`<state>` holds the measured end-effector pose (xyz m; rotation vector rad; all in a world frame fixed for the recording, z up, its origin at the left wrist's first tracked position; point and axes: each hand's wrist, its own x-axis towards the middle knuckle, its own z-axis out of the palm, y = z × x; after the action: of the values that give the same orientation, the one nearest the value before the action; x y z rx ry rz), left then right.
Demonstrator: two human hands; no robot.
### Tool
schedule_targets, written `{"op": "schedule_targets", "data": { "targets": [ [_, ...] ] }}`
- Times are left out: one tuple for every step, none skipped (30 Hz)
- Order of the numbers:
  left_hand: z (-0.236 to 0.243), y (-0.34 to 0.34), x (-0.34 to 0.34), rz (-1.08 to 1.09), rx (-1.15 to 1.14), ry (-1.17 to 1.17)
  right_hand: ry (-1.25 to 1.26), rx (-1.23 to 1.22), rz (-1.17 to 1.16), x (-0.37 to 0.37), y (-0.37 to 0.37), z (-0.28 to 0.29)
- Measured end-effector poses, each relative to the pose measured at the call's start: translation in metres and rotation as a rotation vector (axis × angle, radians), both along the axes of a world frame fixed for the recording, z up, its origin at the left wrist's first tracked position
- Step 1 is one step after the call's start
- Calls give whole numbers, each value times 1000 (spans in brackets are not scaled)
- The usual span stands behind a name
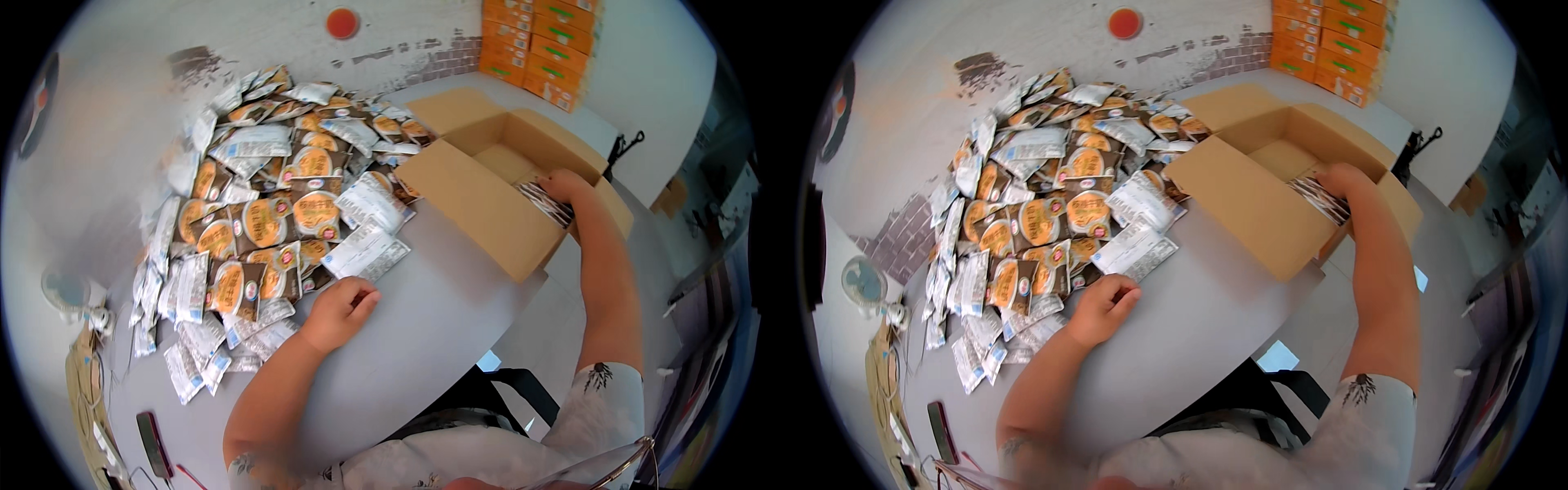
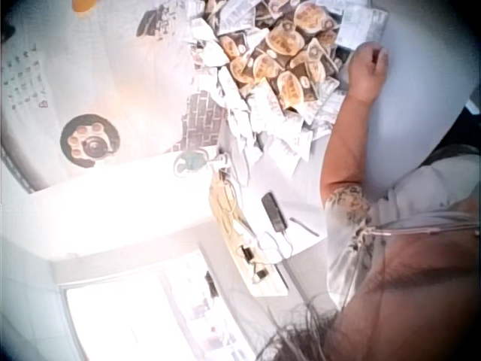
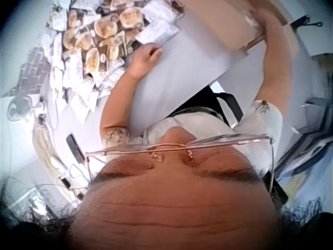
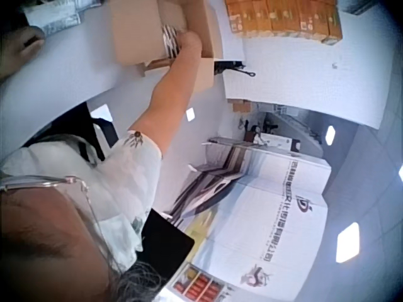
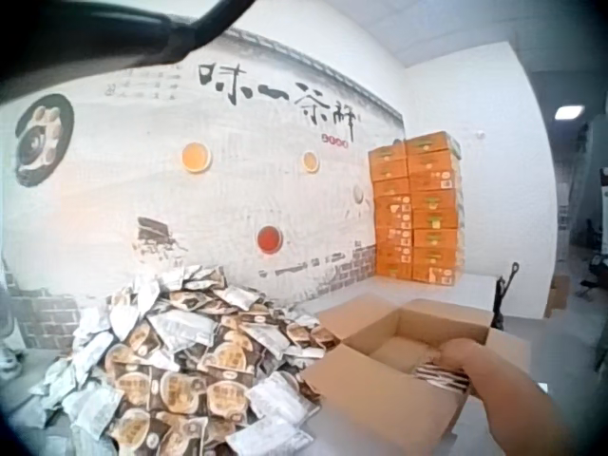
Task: The person picks up small, individually wrapped food packets from a large pile on a table. They place them one by one into a cardboard box. The person repeats this process, moving items from the pile to the box.
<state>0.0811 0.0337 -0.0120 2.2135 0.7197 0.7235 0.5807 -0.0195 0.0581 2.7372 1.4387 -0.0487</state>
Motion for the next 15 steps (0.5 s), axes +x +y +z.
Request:
{"op": "schedule_targets", "data": {
  "targets": [
    [-1, 0, -1, -3, 28, -20, -39, 5, -6, -8, 3, 5],
    [0, 0, 0, -14, 38, -19, -55, 113, 33, -18, 1, 11],
    [0, 0, -1, -15, 49, -13, -64, 223, 82, -34, 6, 17],
    [1, 0, -3, -18, 59, -7, -72, 333, 128, -51, 10, 23],
    [1, -1, -3, -26, 78, -16, 17, 433, 163, -72, 12, 31],
    [1, -1, -3, -40, 92, -17, 103, 530, 196, -99, 14, 41],
    [0, -1, -3, -50, 106, -16, 189, 551, 237, -126, 18, 46],
    [-1, 0, -3, -61, 117, -15, 276, 569, 277, -156, 20, 49],
    [-2, 1, -7, -54, 164, -21, 287, 486, 363, -193, 23, 51],
    [-3, 1, -9, -58, 209, -35, 285, 401, 438, -228, 19, 51],
    [-4, 1, -8, -67, 255, -51, 260, 409, 634, -252, 16, 40],
    [-2, 0, -7, -109, 302, -72, 231, 414, 827, -271, 14, 25],
    [0, -1, -7, -150, 349, -95, 119, 368, 875, -290, 15, 9],
    [2, -2, -8, -185, 398, -112, 10, 325, 928, -307, 20, -7],
    [9, -7, -8, -216, 512, -183, 10, 342, 870, -322, 25, -22]
  ]
}}
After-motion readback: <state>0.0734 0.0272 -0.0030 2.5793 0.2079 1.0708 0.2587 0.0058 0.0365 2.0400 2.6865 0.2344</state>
